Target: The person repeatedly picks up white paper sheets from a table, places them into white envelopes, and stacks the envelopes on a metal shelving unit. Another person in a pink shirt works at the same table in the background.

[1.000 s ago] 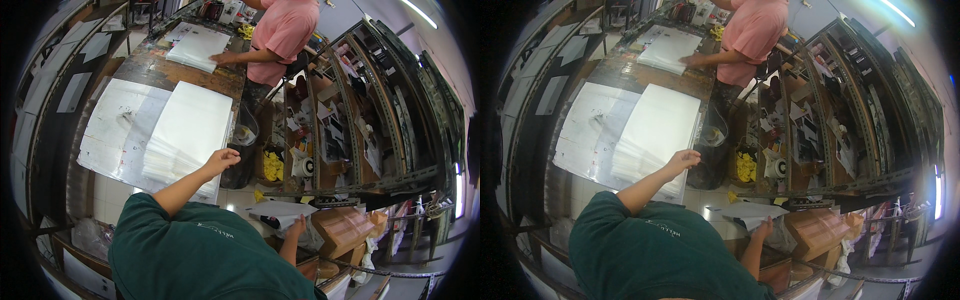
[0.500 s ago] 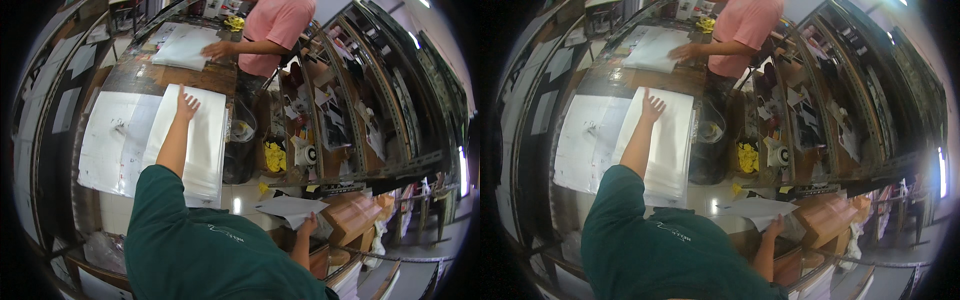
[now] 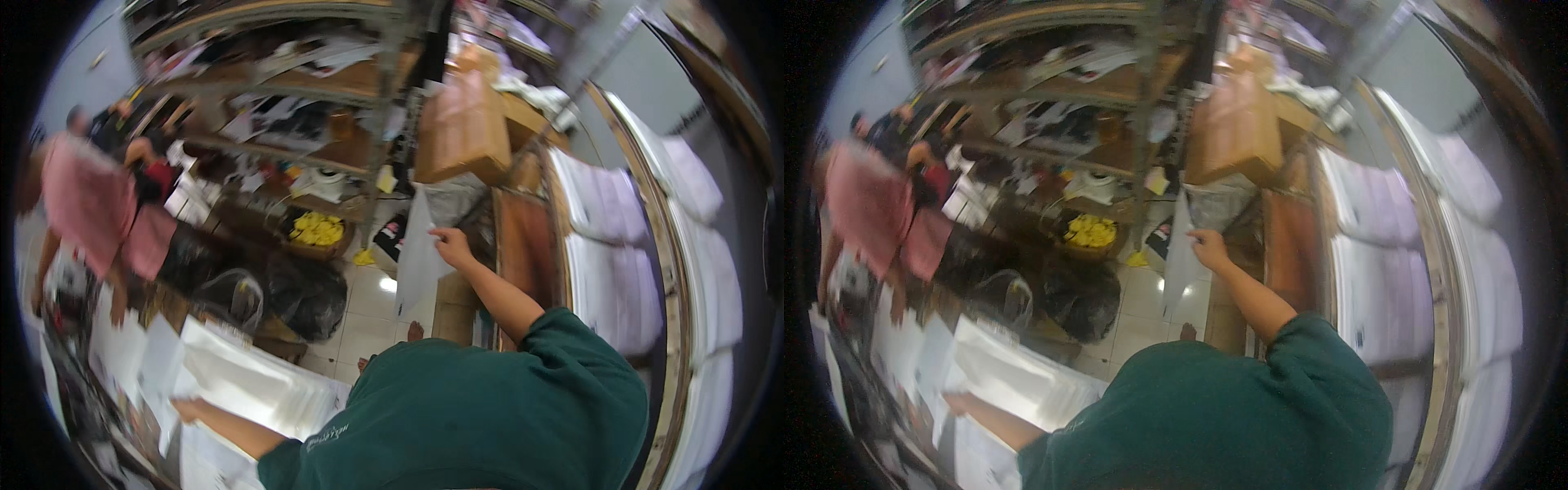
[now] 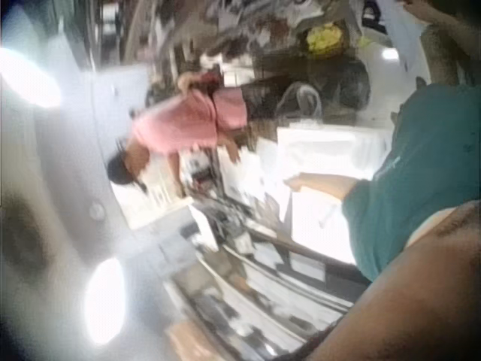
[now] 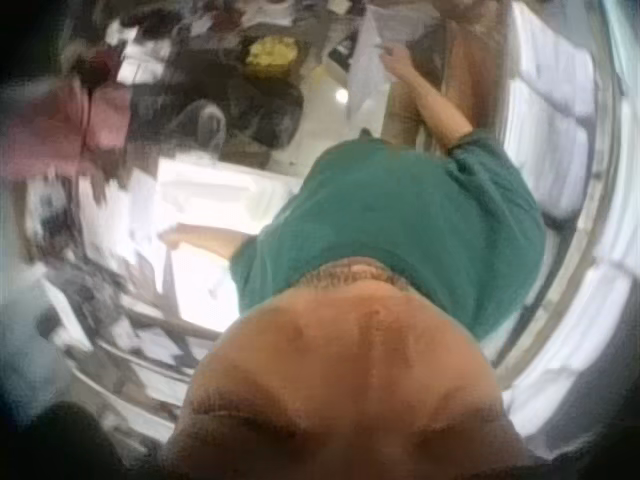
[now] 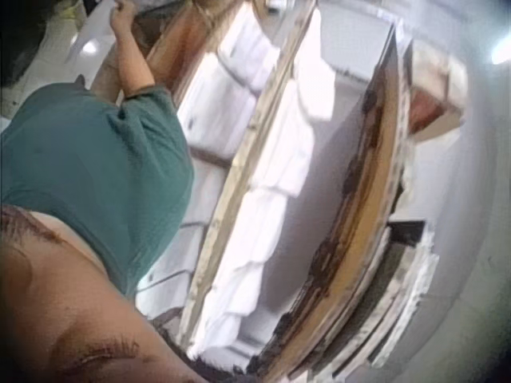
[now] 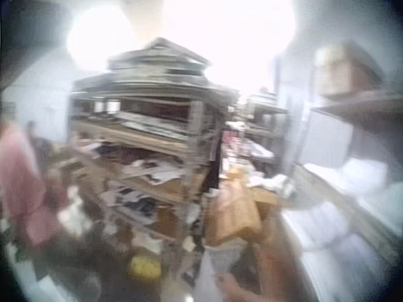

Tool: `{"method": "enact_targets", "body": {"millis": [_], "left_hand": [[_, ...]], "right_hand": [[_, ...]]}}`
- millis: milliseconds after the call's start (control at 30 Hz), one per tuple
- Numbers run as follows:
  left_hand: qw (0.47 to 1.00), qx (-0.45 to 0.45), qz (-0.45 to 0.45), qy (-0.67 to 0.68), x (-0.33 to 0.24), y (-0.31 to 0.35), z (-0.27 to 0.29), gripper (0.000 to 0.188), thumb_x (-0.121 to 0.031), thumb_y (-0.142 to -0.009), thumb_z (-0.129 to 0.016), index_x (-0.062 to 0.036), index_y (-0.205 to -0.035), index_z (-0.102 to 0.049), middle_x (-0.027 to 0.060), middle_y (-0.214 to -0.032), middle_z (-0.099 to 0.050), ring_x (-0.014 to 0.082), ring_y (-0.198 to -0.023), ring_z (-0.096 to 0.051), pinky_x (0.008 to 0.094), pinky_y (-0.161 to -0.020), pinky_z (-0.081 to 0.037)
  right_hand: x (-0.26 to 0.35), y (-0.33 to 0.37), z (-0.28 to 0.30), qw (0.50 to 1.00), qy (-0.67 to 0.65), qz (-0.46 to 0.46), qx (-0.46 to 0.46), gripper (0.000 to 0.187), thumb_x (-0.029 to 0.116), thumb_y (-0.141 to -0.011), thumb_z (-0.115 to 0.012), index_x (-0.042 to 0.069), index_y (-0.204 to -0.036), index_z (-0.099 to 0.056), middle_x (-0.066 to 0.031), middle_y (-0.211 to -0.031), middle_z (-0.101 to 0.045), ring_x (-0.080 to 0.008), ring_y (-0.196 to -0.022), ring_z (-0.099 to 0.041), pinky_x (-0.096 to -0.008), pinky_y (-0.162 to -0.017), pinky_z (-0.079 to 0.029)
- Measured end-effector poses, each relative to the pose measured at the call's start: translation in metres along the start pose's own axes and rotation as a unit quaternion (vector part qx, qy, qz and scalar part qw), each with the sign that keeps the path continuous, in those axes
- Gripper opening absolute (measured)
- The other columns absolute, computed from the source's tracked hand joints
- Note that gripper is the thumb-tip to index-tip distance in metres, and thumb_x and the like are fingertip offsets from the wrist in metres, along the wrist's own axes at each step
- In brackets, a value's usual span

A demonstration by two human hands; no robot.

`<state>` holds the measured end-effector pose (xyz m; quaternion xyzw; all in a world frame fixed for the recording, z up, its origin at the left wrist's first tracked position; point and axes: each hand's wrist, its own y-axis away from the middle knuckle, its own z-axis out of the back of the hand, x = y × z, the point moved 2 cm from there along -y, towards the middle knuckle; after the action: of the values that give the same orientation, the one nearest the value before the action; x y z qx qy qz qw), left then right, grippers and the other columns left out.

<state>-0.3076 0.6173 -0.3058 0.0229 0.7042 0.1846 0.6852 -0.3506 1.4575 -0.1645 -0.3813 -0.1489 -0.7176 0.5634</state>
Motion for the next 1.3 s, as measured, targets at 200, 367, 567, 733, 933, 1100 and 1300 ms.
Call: {"method": "enact_targets", "body": {"millis": [200, 367, 567, 733, 933, 1100, 1300], "left_hand": [[0.929, 0.114, -0.326, 0.135, -0.088, 0.246, 0.03, 0.052, -0.005, -0.07, -0.07, 0.009, -0.114, -0.044, 0.0203, -0.102, -0.056, 0.0253, -0.088, -0.058, 0.0367, -0.076, -0.049], [0.925, 0.25, -0.27, 0.099, -0.095, 0.316, 0.01, 0.055, -0.003, -0.077, -0.064, 0.0078, -0.121, -0.033, 0.0217, -0.111, -0.051, 0.0264, -0.095, -0.055, 0.037, -0.084, -0.046], [0.893, 0.379, -0.234, 0.065, -0.106, 0.43, 0.016, 0.05, -0.002, -0.079, -0.059, 0.0047, -0.122, -0.035, 0.02, -0.117, -0.048, 0.0281, -0.095, -0.055, 0.0377, -0.083, -0.048], [0.902, 0.385, -0.196, -0.006, -0.09, 0.472, 0.007, 0.05, -0.001, -0.074, -0.061, 0.0039, -0.119, -0.04, 0.017, -0.113, -0.05, 0.0262, -0.094, -0.054, 0.0385, -0.083, -0.048], [0.834, 0.517, -0.191, 0.019, -0.086, 0.513, -0.024, 0.049, -0.003, -0.072, -0.061, -0.0005, -0.118, -0.044, 0.0155, -0.112, -0.051, 0.0268, -0.094, -0.053, 0.0392, -0.081, -0.047], [0.823, 0.542, -0.172, 0.009, -0.095, 0.588, -0.023, 0.052, -0.005, -0.071, -0.061, -0.0032, -0.12, -0.043, 0.0139, -0.113, -0.048, 0.026, -0.097, -0.05, 0.0396, -0.083, -0.046], [0.811, 0.543, -0.215, -0.041, -0.095, 0.599, -0.023, 0.061, -0.005, -0.07, -0.061, -0.0032, -0.126, -0.039, 0.0126, -0.113, -0.049, 0.0249, -0.099, -0.049, 0.0376, -0.086, -0.043]], "right_hand": [[-0.02, -0.068, 0.087, 0.994, 0.03, -0.025, 0.099, 0.046, -0.006, -0.062, -0.047, 0.006, -0.103, -0.063, -0.0132, -0.092, -0.065, -0.018, -0.085, -0.06, -0.0273, -0.077, -0.046], [-0.074, -0.126, 0.263, 0.999, 0.017, -0.042, 0.015, 0.052, -0.009, -0.056, -0.043, 0.004, -0.102, -0.063, -0.0109, -0.102, -0.063, -0.0185, -0.096, -0.057, -0.0281, -0.087, -0.042], [-0.217, -0.068, 0.487, 0.921, 0.252, -0.118, -0.271, 0.044, -0.006, -0.063, -0.048, 0.007, -0.102, -0.063, -0.0102, -0.106, -0.061, -0.0231, -0.103, -0.055, -0.0314, -0.092, -0.04], [-0.317, -0.013, 0.571, 0.82, 0.45, -0.228, -0.273, 0.043, 0.001, -0.068, -0.047, 0.009, -0.108, -0.059, -0.0105, -0.109, -0.058, -0.0249, -0.108, -0.051, -0.0328, -0.093, -0.039], [-0.345, 0.01, 0.589, 0.772, 0.52, -0.282, -0.234, 0.043, 0.008, -0.071, -0.048, 0.011, -0.113, -0.056, -0.0115, -0.115, -0.054, -0.0265, -0.111, -0.048, -0.0352, -0.095, -0.036], [-0.342, 0.024, 0.599, 0.745, 0.557, -0.296, -0.218, 0.043, 0.014, -0.074, -0.048, 0.013, -0.116, -0.053, -0.0123, -0.119, -0.051, -0.0279, -0.114, -0.045, -0.0373, -0.096, -0.035], [-0.315, 0.007, 0.563, 0.735, 0.588, -0.277, -0.192, 0.043, 0.021, -0.078, -0.049, 0.015, -0.121, -0.05, -0.0133, -0.124, -0.047, -0.0296, -0.118, -0.041, -0.0397, -0.098, -0.033]]}}
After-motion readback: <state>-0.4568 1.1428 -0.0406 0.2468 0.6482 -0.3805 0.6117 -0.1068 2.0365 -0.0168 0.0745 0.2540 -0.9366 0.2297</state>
